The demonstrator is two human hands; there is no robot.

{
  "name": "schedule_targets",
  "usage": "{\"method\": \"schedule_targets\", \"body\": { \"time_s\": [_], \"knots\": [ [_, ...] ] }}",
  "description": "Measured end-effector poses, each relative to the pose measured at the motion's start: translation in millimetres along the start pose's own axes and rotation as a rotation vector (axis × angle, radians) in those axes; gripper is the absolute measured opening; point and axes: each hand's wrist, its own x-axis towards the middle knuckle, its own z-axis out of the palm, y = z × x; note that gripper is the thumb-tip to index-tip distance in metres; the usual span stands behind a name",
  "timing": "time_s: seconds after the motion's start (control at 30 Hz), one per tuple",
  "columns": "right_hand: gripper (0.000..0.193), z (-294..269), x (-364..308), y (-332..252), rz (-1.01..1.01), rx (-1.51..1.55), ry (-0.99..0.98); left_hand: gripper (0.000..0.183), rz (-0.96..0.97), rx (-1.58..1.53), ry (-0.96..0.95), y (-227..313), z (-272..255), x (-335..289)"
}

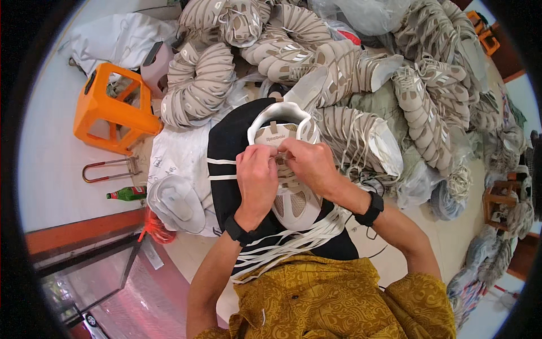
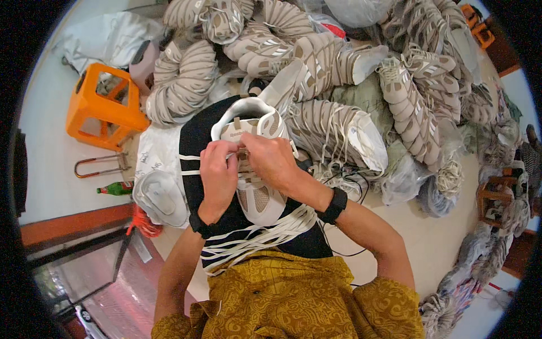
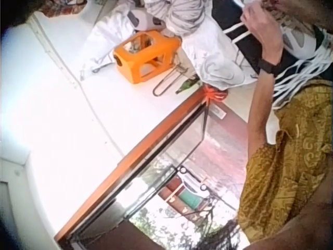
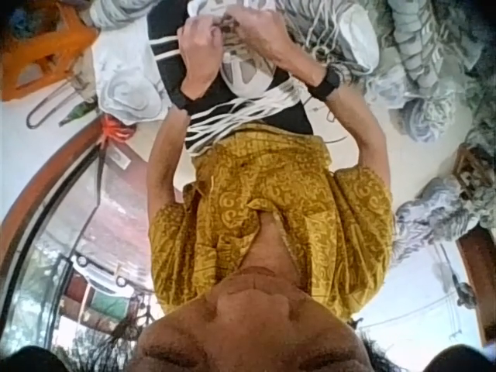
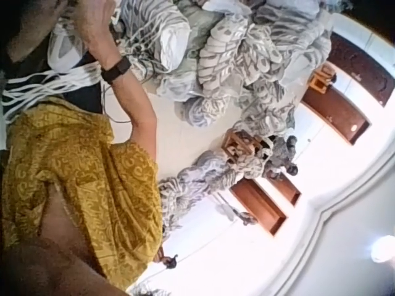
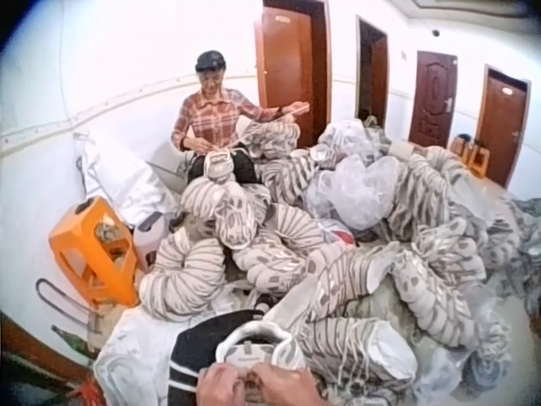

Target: The person is lacing a pair of athletic shoes.

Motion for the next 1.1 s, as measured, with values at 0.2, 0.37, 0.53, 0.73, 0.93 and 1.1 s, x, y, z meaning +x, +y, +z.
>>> {"method": "schedule_targets", "body": {
  "time_s": [0.2, 0.37, 0.53, 0.73, 0.93, 1.1],
  "knots": [
    [0.020, -10.7, -0.8, -7.3, 0.048, 0.144, -0.087, 0.013, -0.037, 0.000, -0.020, 0.2, -4.7, -4.0],
    [0.020, -24.6, 19.4, -3.7, -0.071, -0.170, -0.118, 0.016, 0.034, -0.064, -0.124, 0.7, -13.6, -8.8],
    [0.015, -19.7, 30.0, -6.1, -0.412, -0.219, -0.150, 0.020, 0.045, -0.061, -0.176, 1.6, -19.0, -17.5],
    [0.015, -7.8, 43.2, -8.1, -0.521, -0.343, -0.281, 0.027, 0.143, -0.018, -0.173, -2.7, -16.5, -23.4],
    [0.016, -4.8, 53.0, -9.6, -0.576, -0.372, -0.423, 0.028, 0.195, 0.051, -0.198, -5.3, -17.8, -26.4],
    [0.016, -16.5, 39.7, -15.3, -0.611, -0.473, -0.361, 0.025, 0.263, 0.101, -0.194, -3.5, -16.4, -28.9]
  ]
}}
